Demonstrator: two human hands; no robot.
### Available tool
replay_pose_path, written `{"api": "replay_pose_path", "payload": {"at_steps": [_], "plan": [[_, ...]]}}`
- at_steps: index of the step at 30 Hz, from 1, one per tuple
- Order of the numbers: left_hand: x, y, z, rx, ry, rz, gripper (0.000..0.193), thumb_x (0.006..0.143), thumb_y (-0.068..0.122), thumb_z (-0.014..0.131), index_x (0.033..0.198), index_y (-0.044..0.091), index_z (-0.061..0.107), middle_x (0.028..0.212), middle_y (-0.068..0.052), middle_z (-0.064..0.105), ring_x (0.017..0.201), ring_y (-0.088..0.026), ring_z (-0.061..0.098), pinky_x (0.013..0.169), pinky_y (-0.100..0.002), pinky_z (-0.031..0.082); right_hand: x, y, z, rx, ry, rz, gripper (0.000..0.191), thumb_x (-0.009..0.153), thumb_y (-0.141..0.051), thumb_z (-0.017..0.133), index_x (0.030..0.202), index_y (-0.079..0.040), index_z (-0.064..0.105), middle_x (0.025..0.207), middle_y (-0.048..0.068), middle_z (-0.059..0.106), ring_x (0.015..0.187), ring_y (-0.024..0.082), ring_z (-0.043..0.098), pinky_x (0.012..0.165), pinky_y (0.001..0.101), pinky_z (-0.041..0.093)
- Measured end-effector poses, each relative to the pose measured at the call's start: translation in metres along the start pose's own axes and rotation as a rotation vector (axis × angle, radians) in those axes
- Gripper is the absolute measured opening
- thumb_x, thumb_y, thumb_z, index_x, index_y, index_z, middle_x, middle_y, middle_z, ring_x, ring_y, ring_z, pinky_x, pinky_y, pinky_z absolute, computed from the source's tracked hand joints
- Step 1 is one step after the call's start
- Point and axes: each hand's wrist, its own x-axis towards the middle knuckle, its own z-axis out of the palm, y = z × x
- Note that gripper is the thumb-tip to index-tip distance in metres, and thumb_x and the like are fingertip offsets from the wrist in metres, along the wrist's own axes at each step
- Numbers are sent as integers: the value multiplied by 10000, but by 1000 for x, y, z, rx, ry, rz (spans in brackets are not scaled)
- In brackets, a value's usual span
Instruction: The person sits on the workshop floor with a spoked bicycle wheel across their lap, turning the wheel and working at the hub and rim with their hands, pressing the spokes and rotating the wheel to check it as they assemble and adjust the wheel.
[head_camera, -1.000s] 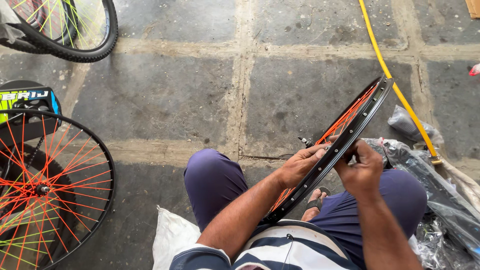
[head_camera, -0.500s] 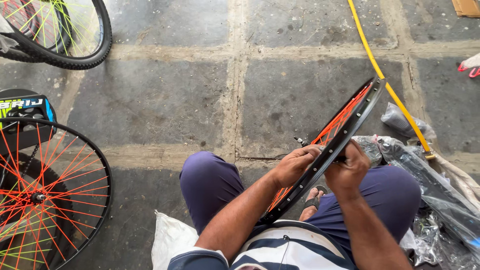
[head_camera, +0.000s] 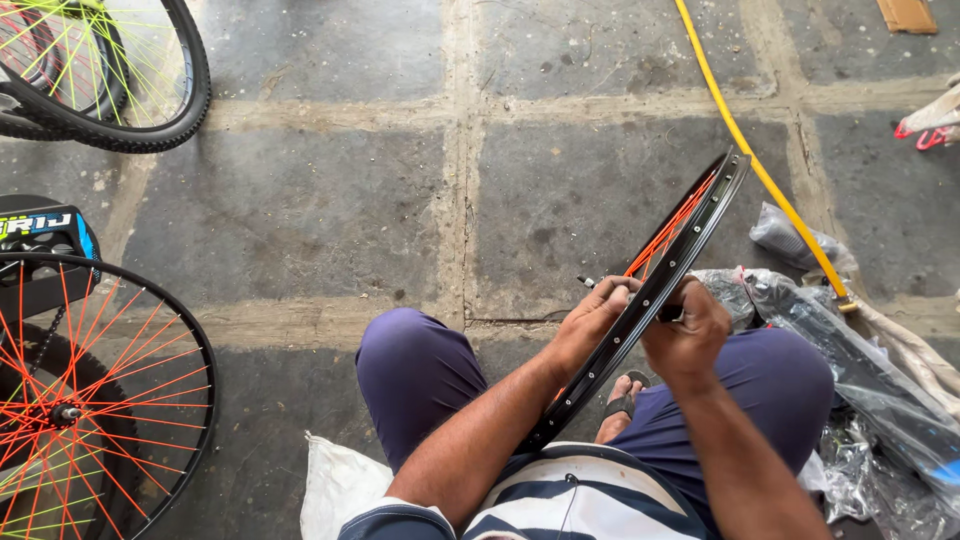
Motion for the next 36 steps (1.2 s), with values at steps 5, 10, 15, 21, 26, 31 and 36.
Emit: {"api": "replay_pose_path", "payload": {"at_steps": [5, 10, 15, 21, 26, 31, 36], "plan": [[-4, -2, -4, -71, -23, -36, 412, 1109, 348, 504, 1403, 71, 586, 1187, 4, 663, 1066, -59, 597, 946, -253, 480, -6, 5, -1, 128, 19, -60, 269, 834, -128, 897, 905, -43, 651, 826, 53, 656, 711, 117, 625, 652, 286, 499], [1, -1, 1, -39, -91, 1, 472, 1167, 398, 486, 1437, 28, 599, 1192, -46, 655, 1068, -89, 596, 944, -272, 494, 10, -3, -35, 429, -367, 66, 416, 819, -27, 781, 1222, -43, 678, 945, 15, 743, 786, 100, 673, 694, 258, 560], [11, 2, 11, -41, -109, -117, 455, 1102, 377, 508, 1369, 18, 588, 1217, -56, 693, 1102, -123, 646, 930, -280, 518, 31, -3, -57, 327, -603, 68, 578, 774, -33, 774, 1331, -70, 622, 1116, 16, 736, 780, 86, 693, 720, 253, 581], [4, 3, 2, -183, -151, -20, 438, 1122, 334, 518, 1431, 26, 560, 1272, -38, 659, 1182, -94, 601, 1034, -252, 480, 21, -1, -34, 53, -236, -71, 312, 738, -114, 887, 1002, -64, 729, 839, 41, 696, 716, 91, 657, 627, 282, 534], [-1, 0, -3, -129, -233, 55, 427, 1122, 250, 579, 1479, 19, 535, 1287, -13, 628, 1179, -87, 566, 1039, -267, 455, 2, -8, -17, 177, -2, -41, 300, 804, -127, 906, 1001, -54, 691, 847, 13, 682, 730, 62, 650, 630, 261, 520], [-1, 3, 0, -23, -184, 21, 469, 1113, 339, 517, 1477, 44, 529, 1281, -8, 642, 1174, -72, 571, 1032, -258, 464, 19, -5, -44, 239, -349, 42, 427, 776, -53, 823, 1194, -55, 732, 897, 28, 729, 722, 92, 624, 674, 269, 527], [8, 5, 7, -50, -132, -33, 494, 1163, 402, 463, 1462, 18, 549, 1224, -40, 646, 1103, -103, 584, 971, -284, 477, 40, -1, -56, 380, -614, -44, 522, 823, -13, 746, 1330, -23, 621, 1397, 120, 639, 976, 148, 692, 810, 296, 589]]}}
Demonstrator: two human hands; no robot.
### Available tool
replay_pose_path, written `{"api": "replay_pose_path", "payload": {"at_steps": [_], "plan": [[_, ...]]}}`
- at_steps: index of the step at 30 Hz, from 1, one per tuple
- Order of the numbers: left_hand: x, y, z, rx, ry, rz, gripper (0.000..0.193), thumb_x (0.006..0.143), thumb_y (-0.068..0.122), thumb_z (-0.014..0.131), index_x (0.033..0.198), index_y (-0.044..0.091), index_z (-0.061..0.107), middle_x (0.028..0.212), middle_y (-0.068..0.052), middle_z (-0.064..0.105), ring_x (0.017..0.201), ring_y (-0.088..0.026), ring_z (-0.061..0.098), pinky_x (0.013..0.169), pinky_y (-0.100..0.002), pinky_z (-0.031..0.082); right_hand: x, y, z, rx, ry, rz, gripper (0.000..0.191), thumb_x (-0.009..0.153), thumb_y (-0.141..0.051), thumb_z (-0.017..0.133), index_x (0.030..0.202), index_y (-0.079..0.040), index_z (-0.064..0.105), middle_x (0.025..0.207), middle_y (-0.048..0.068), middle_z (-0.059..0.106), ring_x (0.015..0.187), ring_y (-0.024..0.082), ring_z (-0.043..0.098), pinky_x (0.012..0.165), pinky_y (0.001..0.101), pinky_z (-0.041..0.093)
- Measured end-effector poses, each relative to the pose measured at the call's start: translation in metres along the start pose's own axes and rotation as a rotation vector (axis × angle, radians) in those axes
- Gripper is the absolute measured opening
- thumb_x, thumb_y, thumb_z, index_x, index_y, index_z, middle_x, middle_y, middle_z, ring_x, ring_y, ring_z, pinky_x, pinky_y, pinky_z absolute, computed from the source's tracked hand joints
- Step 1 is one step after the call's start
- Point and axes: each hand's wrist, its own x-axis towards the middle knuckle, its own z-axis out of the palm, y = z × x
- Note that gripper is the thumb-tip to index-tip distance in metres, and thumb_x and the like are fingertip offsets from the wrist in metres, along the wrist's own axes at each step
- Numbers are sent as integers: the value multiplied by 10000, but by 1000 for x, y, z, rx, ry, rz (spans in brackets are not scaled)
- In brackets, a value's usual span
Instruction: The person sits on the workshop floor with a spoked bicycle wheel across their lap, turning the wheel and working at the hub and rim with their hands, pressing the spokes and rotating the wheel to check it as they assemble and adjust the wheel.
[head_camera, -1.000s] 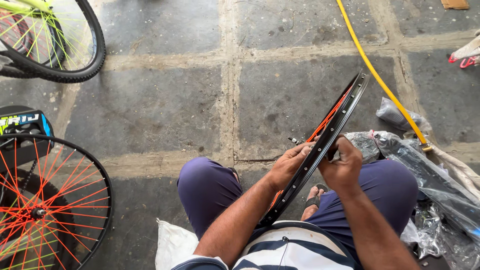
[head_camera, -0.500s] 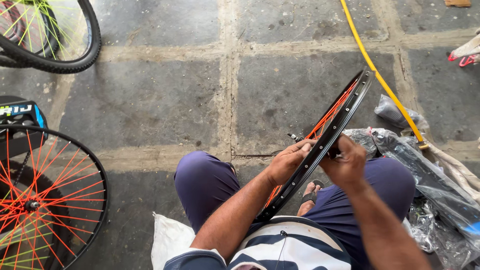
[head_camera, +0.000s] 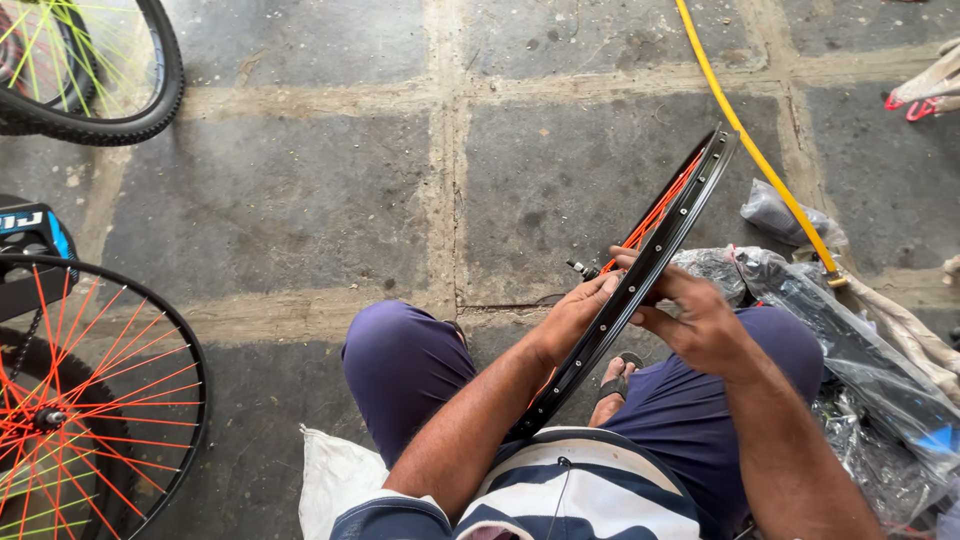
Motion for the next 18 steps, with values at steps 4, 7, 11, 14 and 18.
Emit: {"api": "replay_pose_path", "payload": {"at_steps": [4, 7, 11, 14, 18], "plan": [[5, 2, 2, 37, 18, 5, 461, 1124, 410, 447, 1403, 61, 564, 1195, -19, 653, 1086, -77, 597, 958, -261, 483, 3, 9, 9, -93, 55, -53, 462, 844, -30, 749, 1291, -6, 635, 1315, 124, 672, 990, 159, 719, 794, 292, 597], [6, -1, 6, 75, 122, 39, 428, 1133, 380, 478, 1406, 60, 558, 1174, -12, 622, 1050, -74, 560, 917, -259, 467, 1, 20, 32, -224, 414, -24, 254, 863, -62, 819, 1083, -51, 692, 993, 57, 727, 801, 121, 713, 712, 279, 577], [7, -3, 7, -3, 119, 77, 447, 1156, 359, 509, 1426, 7, 557, 1207, -47, 640, 1102, -108, 588, 969, -273, 481, 0, 29, 51, -360, 699, -137, 246, 823, -80, 887, 895, -78, 652, 839, 44, 663, 752, 109, 655, 668, 296, 513], [3, 1, 6, -59, 86, 55, 482, 1121, 342, 534, 1455, -5, 550, 1248, -55, 655, 1137, -122, 602, 997, -279, 484, -3, 24, 41, -303, 594, -96, 242, 818, -68, 867, 948, -63, 664, 869, 40, 674, 756, 100, 638, 662, 281, 502], [7, 3, 12, 59, -27, 106, 511, 1106, 388, 515, 1451, 12, 545, 1287, -26, 657, 1188, -84, 600, 1056, -258, 484, -13, 6, 1, -21, 329, 10, 290, 853, -14, 799, 1122, -41, 692, 1130, 93, 746, 930, 120, 665, 781, 289, 525]]}}
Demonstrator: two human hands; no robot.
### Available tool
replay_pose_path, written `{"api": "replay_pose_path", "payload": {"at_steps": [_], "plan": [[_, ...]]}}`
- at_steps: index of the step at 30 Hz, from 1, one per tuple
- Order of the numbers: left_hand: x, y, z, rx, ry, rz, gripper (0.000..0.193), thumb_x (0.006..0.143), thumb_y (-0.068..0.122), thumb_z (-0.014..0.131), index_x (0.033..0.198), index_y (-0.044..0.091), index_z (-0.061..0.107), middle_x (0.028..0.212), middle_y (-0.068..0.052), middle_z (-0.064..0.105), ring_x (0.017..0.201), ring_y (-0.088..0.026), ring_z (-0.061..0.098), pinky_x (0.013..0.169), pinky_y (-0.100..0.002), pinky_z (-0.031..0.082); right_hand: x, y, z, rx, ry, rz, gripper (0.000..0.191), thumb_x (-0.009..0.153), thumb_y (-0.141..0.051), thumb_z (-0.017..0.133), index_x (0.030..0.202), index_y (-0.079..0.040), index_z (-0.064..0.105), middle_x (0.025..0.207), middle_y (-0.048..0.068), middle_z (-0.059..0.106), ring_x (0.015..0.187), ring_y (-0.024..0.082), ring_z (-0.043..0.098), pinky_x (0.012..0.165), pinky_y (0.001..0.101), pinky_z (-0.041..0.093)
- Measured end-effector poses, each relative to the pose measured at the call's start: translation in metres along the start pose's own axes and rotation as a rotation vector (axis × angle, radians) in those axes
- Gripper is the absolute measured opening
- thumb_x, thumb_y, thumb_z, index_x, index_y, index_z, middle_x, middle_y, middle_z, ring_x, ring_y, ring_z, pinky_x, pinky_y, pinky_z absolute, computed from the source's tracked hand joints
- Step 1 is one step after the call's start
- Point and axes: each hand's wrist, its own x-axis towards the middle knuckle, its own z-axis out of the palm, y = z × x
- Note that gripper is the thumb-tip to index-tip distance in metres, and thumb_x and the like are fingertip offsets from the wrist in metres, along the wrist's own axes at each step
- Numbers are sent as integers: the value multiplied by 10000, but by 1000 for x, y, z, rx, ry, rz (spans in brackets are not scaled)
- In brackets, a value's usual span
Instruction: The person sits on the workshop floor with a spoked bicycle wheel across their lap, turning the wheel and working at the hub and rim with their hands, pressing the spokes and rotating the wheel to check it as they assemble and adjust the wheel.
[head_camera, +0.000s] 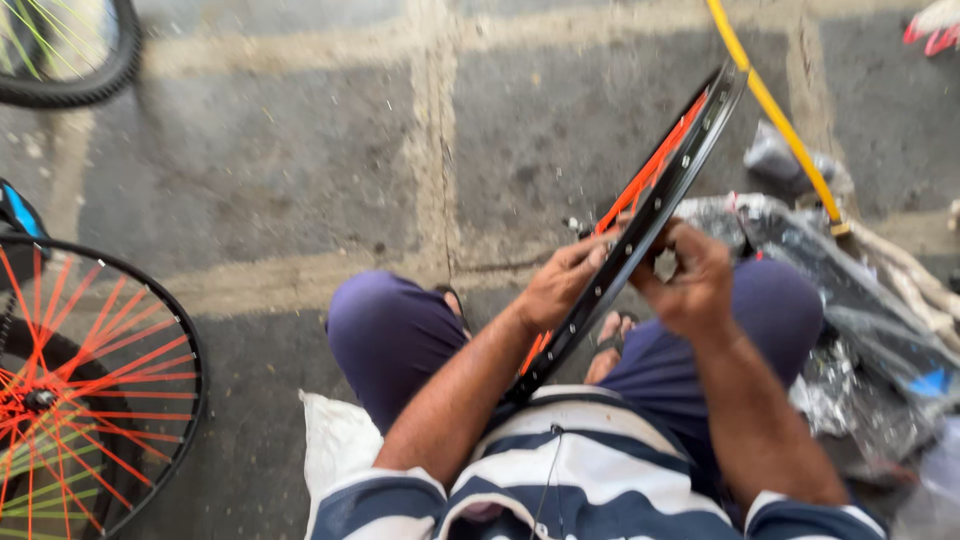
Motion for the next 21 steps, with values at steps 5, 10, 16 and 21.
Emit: {"api": "replay_pose_path", "payload": {"at_steps": [5, 10, 16, 21], "plan": [[8, -9, 11, -121, 43, -141, 500, 1108, 454, 486, 1342, 31, 614, 1070, -33, 690, 909, -85, 645, 739, -291, 587, 6, -3, -26, 59, -306, 73, 484, 841, 3, 776, 1306, -17, 642, 1266, 105, 722, 974, 147, 734, 859, 305, 595], [8, 1, 4, -55, 18, -258, 472, 1104, 465, 507, 1242, 30, 625, 958, -13, 670, 774, -97, 622, 634, -284, 550, 21, 1, -23, -30, -396, -73, 490, 840, -21, 770, 1309, -6, 631, 1377, 157, 658, 1181, 258, 685, 994, 365, 560], [14, 5, 5, 70, 56, -161, 696, 1051, 629, 269, 1308, 89, 624, 1131, -28, 685, 1022, -103, 634, 889, -297, 537, 26, 4, -11, -115, -218, -66, 385, 844, -95, 820, 1201, -56, 684, 1182, 87, 740, 1092, 238, 761, 954, 340, 611], [23, 5, 8, -58, 45, 85, 631, 1147, 548, 338, 1336, -5, 578, 1297, -131, 644, 1243, -199, 604, 1147, -367, 455, 17, 12, -3, -142, -78, -109, 418, 870, -74, 826, 1260, -34, 680, 1210, 107, 665, 1096, 233, 704, 949, 327, 583]]}}
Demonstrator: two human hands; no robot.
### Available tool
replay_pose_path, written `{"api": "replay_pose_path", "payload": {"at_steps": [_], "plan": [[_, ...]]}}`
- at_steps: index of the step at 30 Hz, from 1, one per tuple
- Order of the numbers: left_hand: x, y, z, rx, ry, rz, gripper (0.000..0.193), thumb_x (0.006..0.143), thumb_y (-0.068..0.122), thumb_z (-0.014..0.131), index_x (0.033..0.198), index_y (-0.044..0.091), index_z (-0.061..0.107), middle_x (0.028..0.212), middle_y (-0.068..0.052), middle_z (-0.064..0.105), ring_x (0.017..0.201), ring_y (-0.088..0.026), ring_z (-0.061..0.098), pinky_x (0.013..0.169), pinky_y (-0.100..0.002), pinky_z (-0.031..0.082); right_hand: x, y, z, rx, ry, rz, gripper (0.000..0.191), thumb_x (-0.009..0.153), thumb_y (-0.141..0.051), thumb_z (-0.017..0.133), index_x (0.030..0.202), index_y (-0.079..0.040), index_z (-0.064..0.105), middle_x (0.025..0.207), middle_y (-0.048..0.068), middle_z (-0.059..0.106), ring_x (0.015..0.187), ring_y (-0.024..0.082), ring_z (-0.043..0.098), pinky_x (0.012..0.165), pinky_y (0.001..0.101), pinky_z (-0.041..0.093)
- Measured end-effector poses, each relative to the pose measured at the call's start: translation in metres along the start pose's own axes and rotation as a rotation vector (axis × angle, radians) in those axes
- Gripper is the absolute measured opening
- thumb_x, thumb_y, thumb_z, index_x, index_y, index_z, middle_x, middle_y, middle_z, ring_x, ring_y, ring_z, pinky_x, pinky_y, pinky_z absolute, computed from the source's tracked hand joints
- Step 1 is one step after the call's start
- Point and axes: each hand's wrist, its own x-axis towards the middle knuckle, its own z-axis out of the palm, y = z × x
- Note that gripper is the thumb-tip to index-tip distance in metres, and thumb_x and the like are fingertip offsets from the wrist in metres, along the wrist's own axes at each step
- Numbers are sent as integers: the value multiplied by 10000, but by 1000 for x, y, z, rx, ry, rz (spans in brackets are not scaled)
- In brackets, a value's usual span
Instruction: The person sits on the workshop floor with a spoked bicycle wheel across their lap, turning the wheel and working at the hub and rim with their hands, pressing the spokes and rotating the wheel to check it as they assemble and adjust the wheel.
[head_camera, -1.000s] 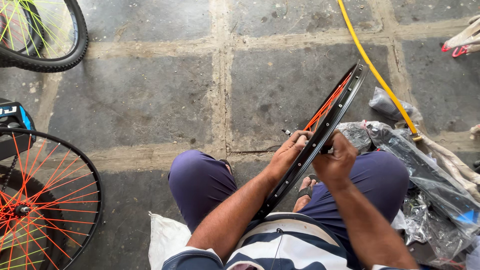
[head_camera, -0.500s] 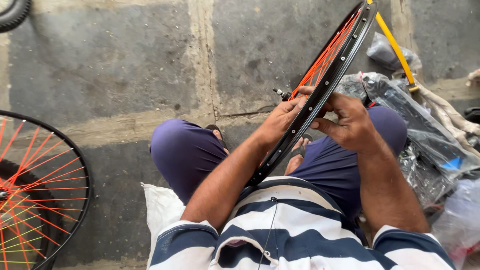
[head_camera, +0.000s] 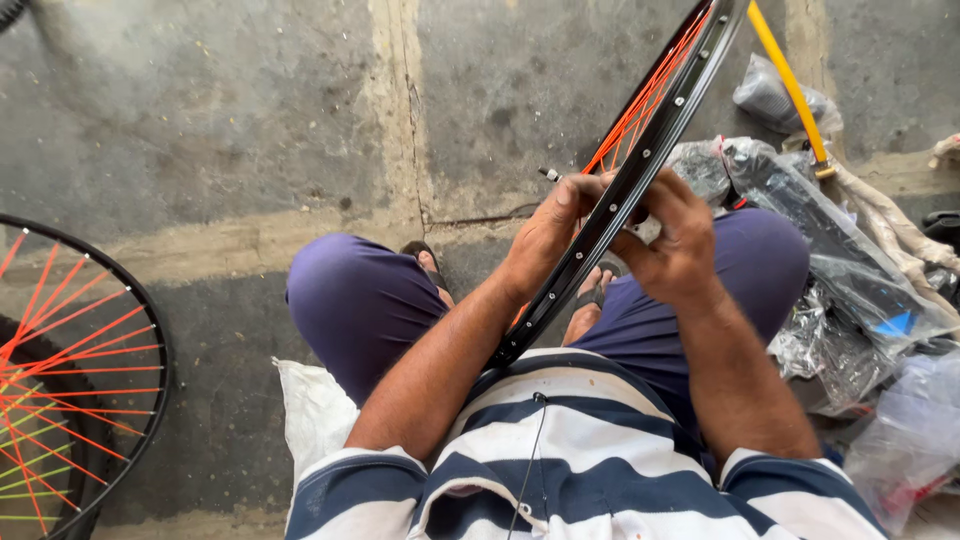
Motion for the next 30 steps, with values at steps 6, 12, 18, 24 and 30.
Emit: {"api": "replay_pose_path", "payload": {"at_steps": [6, 12, 18, 24, 30], "plan": [[39, 43, 19, 245, 122, 144, 476, 1176, 333, 496, 1452, -52, 448, 1402, -183, 551, 1301, -247, 532, 1183, -410, 430, -13, 14, 9, 123, 138, 50, 468, 849, 11, 776, 1301, -6, 655, 1199, 78, 575, 1091, 179, 607, 958, 299, 526], [88, 100, 69, 1075, 14, 242, 772, 895, 190, 727, 1536, -5, 345, 1490, -267, 494, 1411, -372, 482, 1160, -408, 392, -10, 46, 16, 501, 245, 116, 461, 876, 115, 766, 1257, -5, 537, 1189, 67, 600, 1105, 147, 617, 998, 311, 537], [54, 127, 103, 1230, 78, 203, 691, 893, 106, 626, 1546, 40, 409, 1472, -228, 539, 1389, -405, 519, 1169, -420, 425, 23, 46, -21, 496, 338, 68, 364, 892, 87, 758, 1180, -9, 556, 1273, 97, 624, 1167, 170, 651, 1023, 335, 566], [23, 120, 115, 1417, 156, 427, 642, 866, 59, 655, 1487, 20, 497, 1543, -262, 481, 1474, -482, 415, 1216, -529, 345, 44, 38, -36, 642, 81, 23, 300, 889, 54, 751, 1169, 47, 645, 1277, 130, 649, 1197, 192, 648, 1000, 342, 574], [16, 127, 116, 1485, 189, 446, 613, 892, 152, 714, 1465, 21, 538, 1548, -248, 487, 1471, -467, 406, 1226, -540, 314, 60, 39, -23, 994, 28, 272, 233, 1098, -94, 624, 1220, 84, 712, 1088, 117, 728, 1003, 165, 669, 865, 310, 564]]}}
